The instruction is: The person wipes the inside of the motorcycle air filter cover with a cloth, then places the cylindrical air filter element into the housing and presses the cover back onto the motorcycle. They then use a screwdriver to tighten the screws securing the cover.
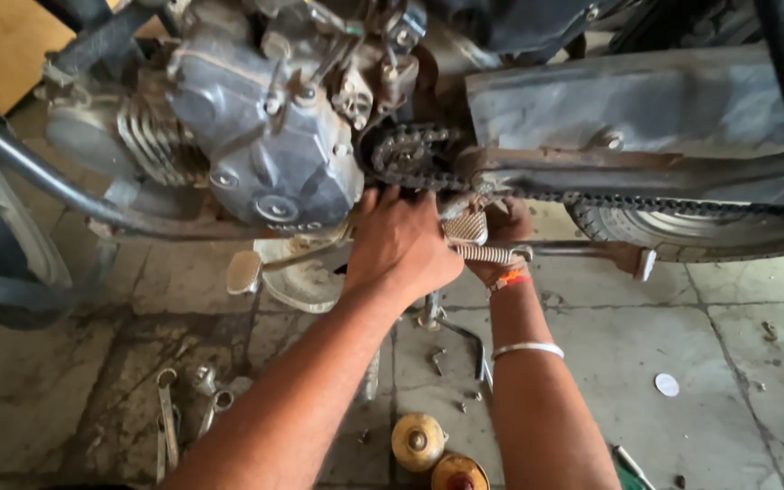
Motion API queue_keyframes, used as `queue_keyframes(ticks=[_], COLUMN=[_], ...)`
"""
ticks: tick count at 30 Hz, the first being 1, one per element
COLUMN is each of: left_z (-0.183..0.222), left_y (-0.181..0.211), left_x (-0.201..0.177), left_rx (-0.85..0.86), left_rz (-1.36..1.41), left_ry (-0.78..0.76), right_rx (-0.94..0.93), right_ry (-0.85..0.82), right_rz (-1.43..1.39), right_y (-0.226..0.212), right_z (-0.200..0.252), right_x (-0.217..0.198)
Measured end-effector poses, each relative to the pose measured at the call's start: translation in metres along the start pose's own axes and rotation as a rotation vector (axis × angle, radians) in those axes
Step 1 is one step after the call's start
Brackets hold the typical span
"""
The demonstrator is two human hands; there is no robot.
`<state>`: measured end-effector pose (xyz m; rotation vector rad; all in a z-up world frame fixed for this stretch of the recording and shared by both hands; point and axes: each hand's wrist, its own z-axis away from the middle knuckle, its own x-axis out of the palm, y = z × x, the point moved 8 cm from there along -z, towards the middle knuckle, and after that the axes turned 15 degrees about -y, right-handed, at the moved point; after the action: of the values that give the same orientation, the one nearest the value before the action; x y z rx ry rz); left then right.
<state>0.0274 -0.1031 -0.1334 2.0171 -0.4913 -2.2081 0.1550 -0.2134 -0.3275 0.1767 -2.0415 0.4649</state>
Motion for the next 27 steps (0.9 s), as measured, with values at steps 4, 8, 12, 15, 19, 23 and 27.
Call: queue_keyframes(ticks=[4, 8, 12, 15, 19, 23, 27], left_z=[-0.001, -0.001, -0.001, 0.001, 0.0, 0.004, 0.01], left_y=[0.001, 0.001, 0.002, 0.003, 0.002, 0.005, 0.002], left_x=[0.001, 0.0, 0.002, 0.0, 0.001, -0.004, -0.003], left_rx=[0.011, 0.038, 0.01, 0.023, 0.032, 0.08, 0.01], left_rz=[-0.028, -0.008, -0.024, -0.039, -0.019, -0.015, 0.04], left_ry=[-0.017, 0.011, -0.036, 0.008, 0.009, 0.098, -0.056], right_rx=[-0.025, -0.234, -0.244, -0.112, -0.033, 0.071, 0.156], right_ry=[0.043, -0.027, -0.036, -0.027, 0.021, 0.259, 0.61], right_rz=[0.113, 0.339, 0.242, 0.187, 0.344, 0.854, 1.118], right_y=[0.005, -0.008, -0.003, 0.005, 0.001, -0.008, -0.035], right_z=[-0.005, -0.018, -0.025, -0.016, 0.003, 0.046, 0.115], right_x=[0.002, 0.009, -0.019, -0.007, 0.01, 0.055, -0.015])
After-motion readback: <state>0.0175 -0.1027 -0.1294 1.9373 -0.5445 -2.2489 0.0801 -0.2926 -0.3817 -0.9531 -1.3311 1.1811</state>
